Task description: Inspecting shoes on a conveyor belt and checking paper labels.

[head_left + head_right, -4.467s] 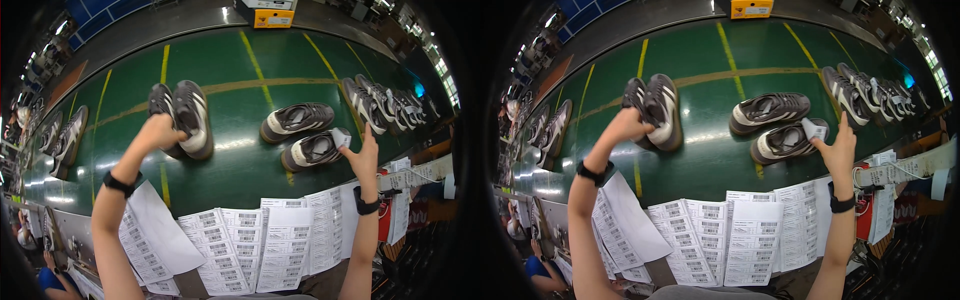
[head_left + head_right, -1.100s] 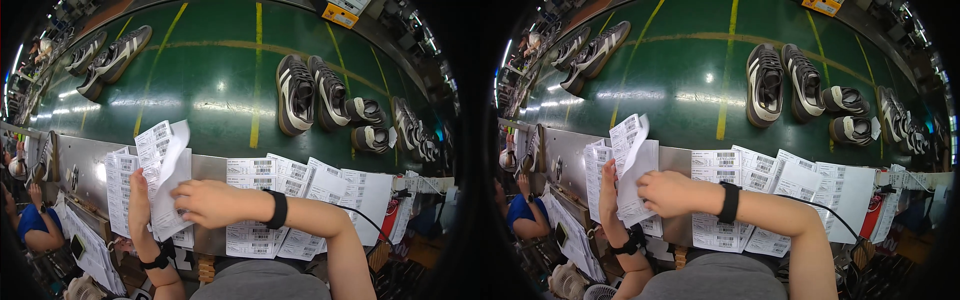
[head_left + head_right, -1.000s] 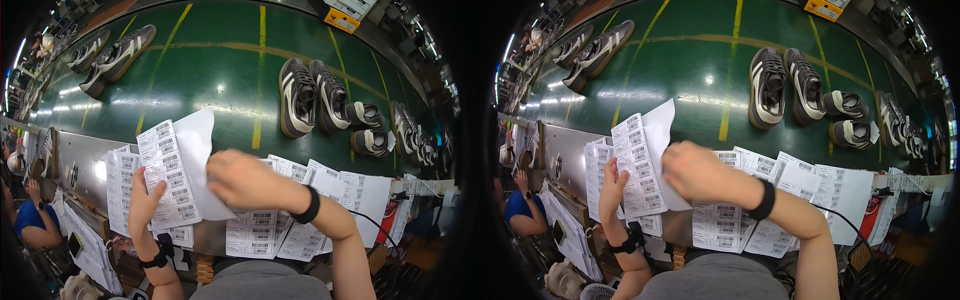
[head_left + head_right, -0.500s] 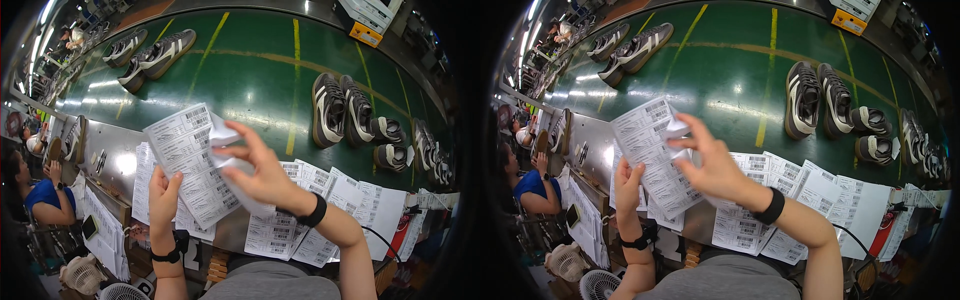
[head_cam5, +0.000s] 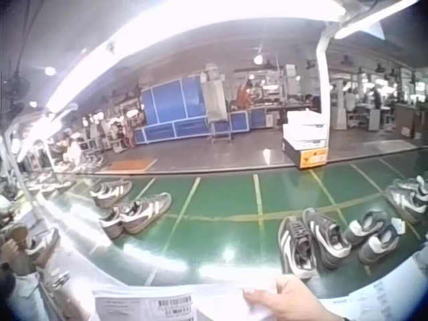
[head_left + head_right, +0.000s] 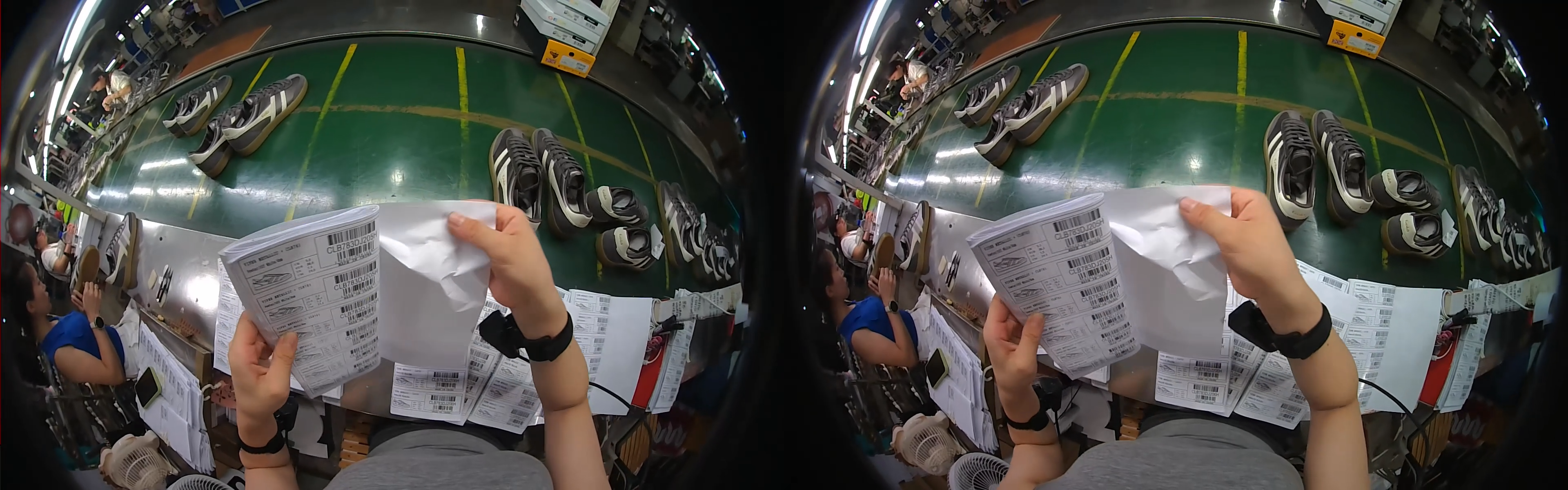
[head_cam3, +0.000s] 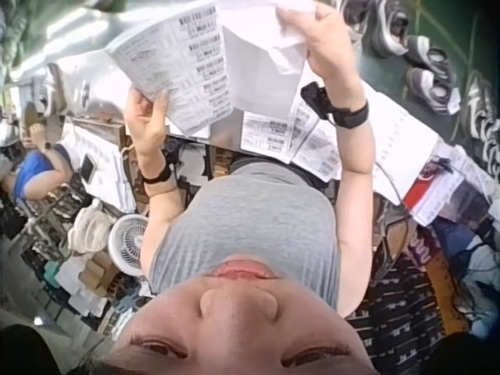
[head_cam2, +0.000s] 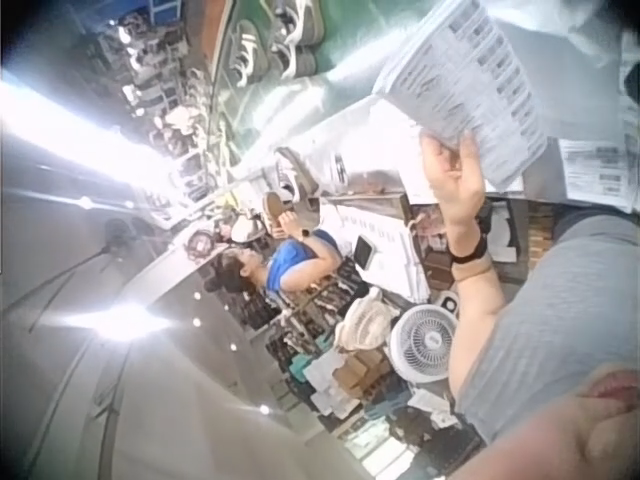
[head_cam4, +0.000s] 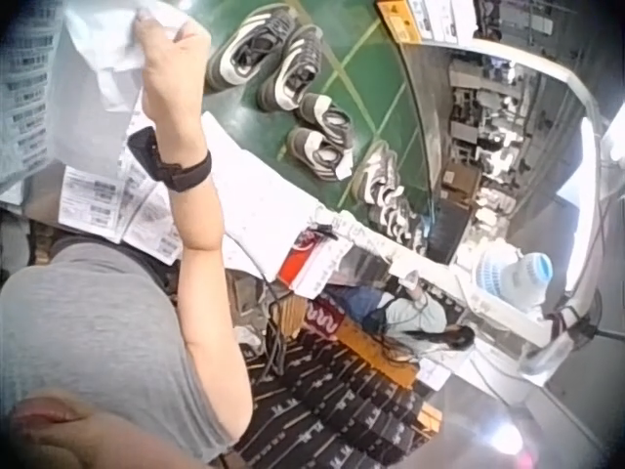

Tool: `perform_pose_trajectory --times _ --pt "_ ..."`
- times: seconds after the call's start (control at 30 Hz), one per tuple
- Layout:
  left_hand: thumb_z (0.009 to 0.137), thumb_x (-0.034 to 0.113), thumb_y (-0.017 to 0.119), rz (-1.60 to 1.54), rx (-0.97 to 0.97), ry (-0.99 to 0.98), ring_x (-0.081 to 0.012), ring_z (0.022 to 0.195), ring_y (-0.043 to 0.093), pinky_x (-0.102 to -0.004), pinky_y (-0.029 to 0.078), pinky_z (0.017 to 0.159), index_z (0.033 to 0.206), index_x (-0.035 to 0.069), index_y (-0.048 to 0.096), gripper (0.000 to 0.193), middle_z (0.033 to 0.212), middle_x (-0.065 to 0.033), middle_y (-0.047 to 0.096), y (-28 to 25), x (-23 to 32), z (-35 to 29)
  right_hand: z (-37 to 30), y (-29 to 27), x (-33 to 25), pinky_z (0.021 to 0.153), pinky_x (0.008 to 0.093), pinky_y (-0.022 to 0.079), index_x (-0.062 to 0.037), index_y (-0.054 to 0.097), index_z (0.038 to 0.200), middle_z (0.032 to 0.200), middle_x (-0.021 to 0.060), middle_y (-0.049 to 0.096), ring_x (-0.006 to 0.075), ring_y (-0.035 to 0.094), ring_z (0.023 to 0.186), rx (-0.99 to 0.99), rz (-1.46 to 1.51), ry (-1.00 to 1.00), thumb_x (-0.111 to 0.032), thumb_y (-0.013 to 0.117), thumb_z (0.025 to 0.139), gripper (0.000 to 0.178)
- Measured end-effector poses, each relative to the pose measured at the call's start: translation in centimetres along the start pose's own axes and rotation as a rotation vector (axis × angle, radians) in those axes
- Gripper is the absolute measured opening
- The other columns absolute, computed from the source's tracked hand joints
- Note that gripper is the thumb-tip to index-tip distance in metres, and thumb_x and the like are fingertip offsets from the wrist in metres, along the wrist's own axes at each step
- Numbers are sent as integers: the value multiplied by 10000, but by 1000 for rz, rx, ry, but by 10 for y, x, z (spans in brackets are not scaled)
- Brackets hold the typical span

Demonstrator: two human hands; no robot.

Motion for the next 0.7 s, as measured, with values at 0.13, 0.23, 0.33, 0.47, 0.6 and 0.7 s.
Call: perform_pose_trajectory --times 0.13,0.23,0.33,0.47,0.6,0.7 --pt "940 10 570 145 -24 56 -169 1045 610 -286 476 912 1293 -79 439 386 1175 -147 623 18 5 7 -35 23 -22 970 334 490 83 534 1295 1267 196 604 229 608 1145 -185 59 -10 -242 537 1017 428" --pt "939 10 585 -29 44 101 -175 996 632 -281 501 866 1307 -68 408 416 1156 -148 628 42 3 14 -51 71 -12 1191 422 217 95 240 1495 1564 270 259 324 238 1477 -562 -398 -205 -384 422 1049 680" --pt "937 8 602 -180 12 38 -186 968 653 -279 529 825 1343 -54 340 487 1146 -170 629 62 -3 21 -46 83 6 1200 384 147 63 151 1526 1580 296 157 345 126 1497 -619 -817 -332 -454 393 1044 746" --pt "947 16 583 -211 -115 -91 -181 950 673 -265 576 710 1333 -41 330 464 1080 -181 660 70 -5 35 -43 55 11 1152 412 298 16 207 1538 1544 232 330 316 359 1419 -544 -411 -176 -475 426 1026 742" --pt "959 26 541 -98 -133 -18 -165 935 676 -241 551 731 1350 -65 384 431 1073 -183 671 59 6 54 -58 36 -5 1063 389 419 -3 414 1450 1457 194 471 278 472 1327 -301 -766 -401 -201 639 951 582" --pt "946 17 520 -395 -57 123 -156 943 675 -239 538 776 1372 -86 384 459 1090 -182 669 52 19 70 -72 12 -34 883 353 515 55 564 1282 1145 208 659 270 651 999 153 -1088 -537 -164 662 936 422"
Point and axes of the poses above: each hand's wrist, its own z-axis towards the middle knuckle, its own y-axis out of the palm, x = y × z, the point moved 4 cm from there along z, towards the middle knuckle
